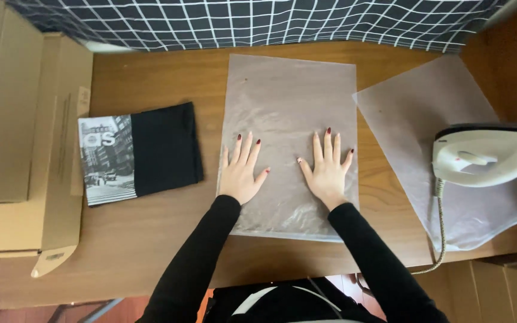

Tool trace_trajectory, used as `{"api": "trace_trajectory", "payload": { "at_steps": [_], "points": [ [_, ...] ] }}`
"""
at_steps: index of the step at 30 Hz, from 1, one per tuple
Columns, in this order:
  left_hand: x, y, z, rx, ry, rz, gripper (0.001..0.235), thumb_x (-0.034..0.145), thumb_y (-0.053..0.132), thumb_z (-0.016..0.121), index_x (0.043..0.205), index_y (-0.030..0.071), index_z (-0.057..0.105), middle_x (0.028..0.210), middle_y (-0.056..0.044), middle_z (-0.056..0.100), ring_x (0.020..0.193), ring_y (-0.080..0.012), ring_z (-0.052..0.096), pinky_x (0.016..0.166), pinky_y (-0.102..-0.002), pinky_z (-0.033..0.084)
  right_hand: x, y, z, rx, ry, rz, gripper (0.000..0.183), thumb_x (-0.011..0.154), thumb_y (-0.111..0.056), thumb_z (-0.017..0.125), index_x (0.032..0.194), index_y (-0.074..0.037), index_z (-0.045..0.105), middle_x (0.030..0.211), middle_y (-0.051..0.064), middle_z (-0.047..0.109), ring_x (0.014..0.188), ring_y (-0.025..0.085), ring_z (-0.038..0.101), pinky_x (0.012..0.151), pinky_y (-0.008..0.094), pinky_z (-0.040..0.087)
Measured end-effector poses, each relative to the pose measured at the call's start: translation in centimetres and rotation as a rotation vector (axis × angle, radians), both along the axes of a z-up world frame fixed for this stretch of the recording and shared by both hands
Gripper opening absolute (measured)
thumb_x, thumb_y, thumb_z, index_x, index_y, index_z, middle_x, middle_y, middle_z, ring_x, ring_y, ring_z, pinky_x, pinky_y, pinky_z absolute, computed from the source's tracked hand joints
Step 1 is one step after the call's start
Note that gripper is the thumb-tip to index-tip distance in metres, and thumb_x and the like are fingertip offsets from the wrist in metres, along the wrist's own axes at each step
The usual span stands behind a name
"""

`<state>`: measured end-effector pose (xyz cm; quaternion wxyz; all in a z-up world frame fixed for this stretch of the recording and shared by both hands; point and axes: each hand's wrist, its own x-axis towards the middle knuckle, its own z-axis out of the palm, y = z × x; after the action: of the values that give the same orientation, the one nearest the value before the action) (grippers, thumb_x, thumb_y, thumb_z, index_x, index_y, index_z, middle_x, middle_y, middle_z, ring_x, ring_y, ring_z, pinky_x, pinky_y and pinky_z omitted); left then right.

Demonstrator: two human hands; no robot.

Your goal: The person irons a clear plastic bag on a wooden table, then places a folded black garment with a printed label into the bag and seals it. The person places the sealed bag into a cardboard box, closes the box, and stacks it with other boxes. The person later opens the box, removes the bag, and closes the box again.

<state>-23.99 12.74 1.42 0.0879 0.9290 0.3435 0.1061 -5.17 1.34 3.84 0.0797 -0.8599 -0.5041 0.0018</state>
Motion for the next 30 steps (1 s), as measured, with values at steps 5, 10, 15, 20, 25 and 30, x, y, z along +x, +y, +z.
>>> {"api": "trace_trajectory", "payload": {
  "at_steps": [5, 10, 15, 20, 25, 30],
  "points": [
    [0.8, 0.9, -0.6, 0.04, -0.058, 0.07, 0.068, 0.089, 0.052, 0.049, 0.144, 0.016, 0.034, 0.155, -0.01, 0.021, 0.143, -0.0288, 0.018, 0.111, -0.057, 0.015, 1.4, 2.4, 0.3, -0.002, 0.03, 0.047, 0.069, 0.092, -0.055, 0.042, 0.148, -0.019, 0.028, 0.155, 0.011, 0.02, 0.143, 0.029, 0.015, 0.107, 0.065, 0.013],
    [1.5, 1.4, -0.8, 0.006, -0.012, 0.104, 0.068, 0.09, 0.052, 0.048, 0.146, 0.018, 0.031, 0.157, -0.008, 0.015, 0.145, -0.0276, 0.012, 0.113, -0.056, 0.012, 2.7, 3.1, -0.6, 0.009, 0.03, 0.074, 0.068, 0.093, -0.055, 0.042, 0.149, -0.018, 0.028, 0.155, 0.011, 0.021, 0.144, 0.03, 0.014, 0.106, 0.064, 0.011],
    [1.1, 1.5, -0.2, -0.071, 0.036, 0.086, 0.066, 0.094, 0.052, 0.042, 0.148, 0.018, 0.025, 0.158, -0.007, 0.009, 0.146, -0.0268, 0.008, 0.114, -0.055, 0.008, 1.3, 1.5, -0.4, 0.009, 0.098, 0.056, 0.065, 0.096, -0.049, 0.042, 0.149, -0.015, 0.027, 0.156, 0.013, 0.016, 0.144, 0.032, 0.008, 0.104, 0.068, 0.01],
    [-0.4, 1.2, 0.2, -0.118, 0.051, 0.024, 0.066, 0.093, 0.048, 0.046, 0.146, 0.013, 0.029, 0.157, -0.011, 0.009, 0.145, -0.0284, 0.01, 0.112, -0.058, 0.012, -4.2, -3.0, 2.7, -0.06, 0.192, 0.306, 0.072, 0.089, -0.055, 0.047, 0.148, -0.018, 0.027, 0.156, 0.01, 0.017, 0.144, 0.032, 0.007, 0.103, 0.067, 0.006],
    [-4.6, -1.5, 2.6, -0.121, 0.057, -0.191, 0.069, 0.089, 0.049, 0.051, 0.144, 0.01, 0.032, 0.156, -0.012, 0.012, 0.143, -0.0298, 0.018, 0.109, -0.062, 0.016, -7.2, -6.0, 0.9, -0.203, 0.134, 0.544, 0.078, 0.084, -0.063, 0.048, 0.147, -0.022, 0.025, 0.157, 0.005, 0.011, 0.144, 0.029, 0.003, 0.104, 0.064, 0.006],
    [-10.2, -4.5, 2.2, -0.121, 0.203, -0.422, 0.073, 0.084, 0.056, 0.051, 0.14, 0.015, 0.033, 0.156, -0.007, 0.013, 0.144, -0.0264, 0.012, 0.109, -0.061, 0.013, -7.1, -5.9, 0.8, -0.176, 0.121, 0.569, 0.084, 0.081, -0.064, 0.051, 0.148, -0.023, 0.023, 0.156, 0.005, 0.014, 0.144, 0.028, 0.005, 0.105, 0.062, 0.006]
  ]
}}
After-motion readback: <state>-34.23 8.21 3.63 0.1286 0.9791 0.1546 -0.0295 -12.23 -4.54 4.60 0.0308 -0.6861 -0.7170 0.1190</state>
